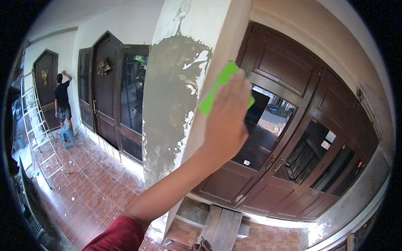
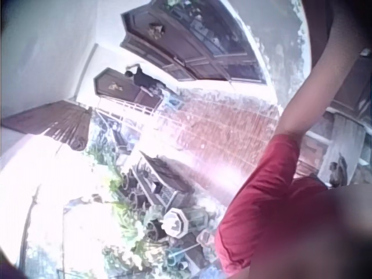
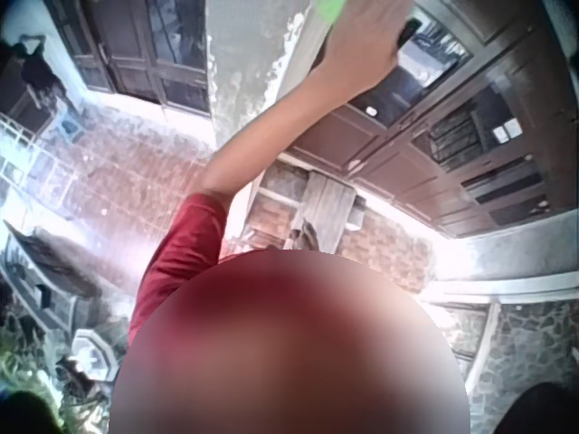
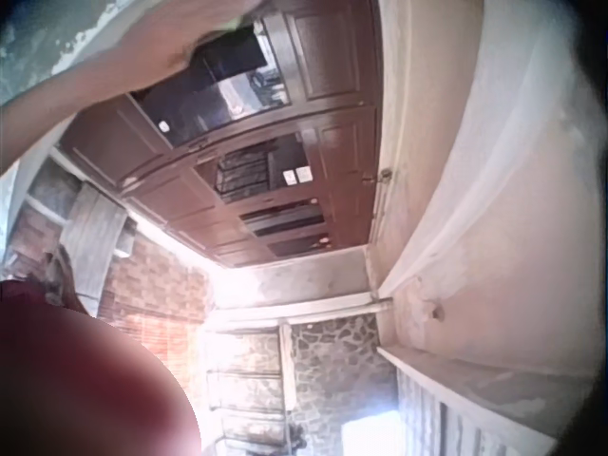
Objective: The person applies plaster to a vertical wall column using a green plastic trowel and a metal hawk. They repeatedly scoop plaster from the hawk and smooth it onto the column surface, working from lower to higher sections.
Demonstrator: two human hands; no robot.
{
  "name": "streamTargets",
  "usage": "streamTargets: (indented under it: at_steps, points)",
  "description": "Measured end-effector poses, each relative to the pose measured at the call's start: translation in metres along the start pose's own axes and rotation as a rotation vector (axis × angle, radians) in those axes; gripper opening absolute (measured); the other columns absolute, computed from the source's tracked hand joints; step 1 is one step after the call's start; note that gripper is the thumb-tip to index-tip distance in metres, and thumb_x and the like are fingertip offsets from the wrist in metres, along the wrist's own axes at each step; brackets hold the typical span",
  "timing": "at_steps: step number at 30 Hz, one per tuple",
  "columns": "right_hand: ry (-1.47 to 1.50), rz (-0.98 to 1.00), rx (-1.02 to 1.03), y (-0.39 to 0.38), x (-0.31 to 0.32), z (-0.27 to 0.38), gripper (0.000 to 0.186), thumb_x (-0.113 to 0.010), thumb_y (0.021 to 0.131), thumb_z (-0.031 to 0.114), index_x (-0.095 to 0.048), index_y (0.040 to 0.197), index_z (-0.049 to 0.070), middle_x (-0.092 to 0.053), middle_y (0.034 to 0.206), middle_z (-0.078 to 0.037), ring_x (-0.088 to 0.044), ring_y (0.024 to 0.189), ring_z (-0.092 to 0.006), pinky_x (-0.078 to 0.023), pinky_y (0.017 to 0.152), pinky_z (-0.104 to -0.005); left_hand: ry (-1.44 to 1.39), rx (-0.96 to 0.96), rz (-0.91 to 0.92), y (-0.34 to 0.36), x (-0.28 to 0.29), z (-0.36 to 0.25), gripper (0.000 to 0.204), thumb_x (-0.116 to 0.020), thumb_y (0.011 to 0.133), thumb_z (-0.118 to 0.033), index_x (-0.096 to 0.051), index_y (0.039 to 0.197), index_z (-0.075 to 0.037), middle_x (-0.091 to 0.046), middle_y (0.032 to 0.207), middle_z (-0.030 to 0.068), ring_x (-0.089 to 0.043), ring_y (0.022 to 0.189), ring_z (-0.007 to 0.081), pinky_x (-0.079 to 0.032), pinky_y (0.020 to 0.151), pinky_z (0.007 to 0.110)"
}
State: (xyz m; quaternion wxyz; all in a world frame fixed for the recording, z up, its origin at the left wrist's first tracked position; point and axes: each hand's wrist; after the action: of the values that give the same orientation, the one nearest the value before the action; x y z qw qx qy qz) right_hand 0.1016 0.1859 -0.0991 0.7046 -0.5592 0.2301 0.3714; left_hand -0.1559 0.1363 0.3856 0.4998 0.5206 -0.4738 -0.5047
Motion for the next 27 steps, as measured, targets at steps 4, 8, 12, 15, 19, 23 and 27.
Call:
streamTargets:
  at_steps: [4,8,12,15,19,23,27]
  points:
    - [-0.007,-0.045,0.107,-0.003,0.002,-0.001,0.041,-0.043,0.097,0.057,-0.052,0.113,0.02,-0.056,0.065,-0.011,-0.04,0.031,-0.02,-0.03,0.025,-0.0309,0.139,-0.045,-0.161,-0.006,0.041,0.02,0.073,-0.055,0.069,0.007,-0.039,0.14,0.008,-0.038,0.147,0.026,-0.031,0.14,0.0412,-0.023,0.116,0.052]
    - [-0.094,-0.149,0.258,-0.011,-0.007,0.0,0.032,-0.049,0.097,0.05,-0.052,0.114,0.024,-0.058,0.082,-0.011,-0.038,0.034,-0.0174,-0.03,0.028,-0.0277,0.271,0.018,-0.242,0.016,0.045,0.072,0.074,-0.054,0.068,0.01,-0.039,0.14,0.006,-0.036,0.149,0.0239,-0.032,0.14,0.0415,-0.023,0.116,0.052]
    - [-0.077,-0.048,0.211,-0.014,-0.017,0.002,0.034,-0.05,0.097,0.048,-0.05,0.117,0.021,-0.058,0.082,-0.01,-0.039,0.034,-0.0169,-0.03,0.029,-0.0267,0.262,0.038,-0.152,0.011,0.007,0.07,0.066,-0.054,0.073,0.006,-0.041,0.138,0.006,-0.034,0.15,0.0243,-0.032,0.139,0.0435,-0.025,0.115,0.053]
    - [-0.085,-0.067,0.228,-0.012,-0.017,-0.002,0.036,-0.05,0.097,0.047,-0.051,0.116,0.017,-0.058,0.079,-0.01,-0.04,0.035,-0.0168,-0.031,0.029,-0.0267,0.235,-0.026,-0.013,-0.004,-0.015,0.046,0.059,-0.053,0.078,-0.001,-0.043,0.136,0.007,-0.035,0.149,0.0252,-0.033,0.138,0.0451,-0.026,0.114,0.054]
    - [-0.336,-0.034,0.437,-0.008,-0.01,-0.009,0.036,-0.051,0.097,0.046,-0.054,0.111,0.013,-0.058,0.075,-0.01,-0.042,0.034,-0.0173,-0.03,0.028,-0.0272,0.067,-0.108,0.066,-0.021,-0.011,0.024,0.07,-0.055,0.069,0.007,-0.043,0.138,0.002,-0.039,0.149,0.019,-0.036,0.139,0.0364,-0.029,0.112,0.052]
    - [-0.178,-0.018,0.24,-0.011,-0.014,-0.005,0.043,-0.044,0.097,0.054,-0.052,0.114,0.016,-0.056,0.066,-0.012,-0.044,0.034,-0.0212,-0.032,0.026,-0.0313,0.117,-0.088,0.11,-0.037,0.026,0.028,0.071,-0.053,0.07,0.01,-0.045,0.139,-0.001,-0.044,0.147,0.0184,-0.041,0.138,0.0331,-0.029,0.113,0.051]
    - [0.318,-0.072,-0.107,-0.023,-0.036,0.001,0.053,-0.035,0.095,0.065,-0.05,0.116,0.019,-0.056,0.059,-0.016,-0.046,0.032,-0.0277,-0.034,0.024,-0.0371,0.309,-0.049,-0.126,-0.021,0.066,0.073,0.068,-0.058,0.071,0.003,-0.046,0.138,0.001,-0.046,0.143,0.0224,-0.04,0.137,0.0372,-0.025,0.113,0.054]
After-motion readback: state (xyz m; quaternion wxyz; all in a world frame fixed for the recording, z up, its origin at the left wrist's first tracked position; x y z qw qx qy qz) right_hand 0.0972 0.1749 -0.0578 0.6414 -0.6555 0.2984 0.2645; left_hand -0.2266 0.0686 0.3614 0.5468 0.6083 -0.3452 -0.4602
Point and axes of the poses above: each hand's wrist, its own y-axis towards the middle knuckle, its own x-axis out of the back of the hand, z = x × y
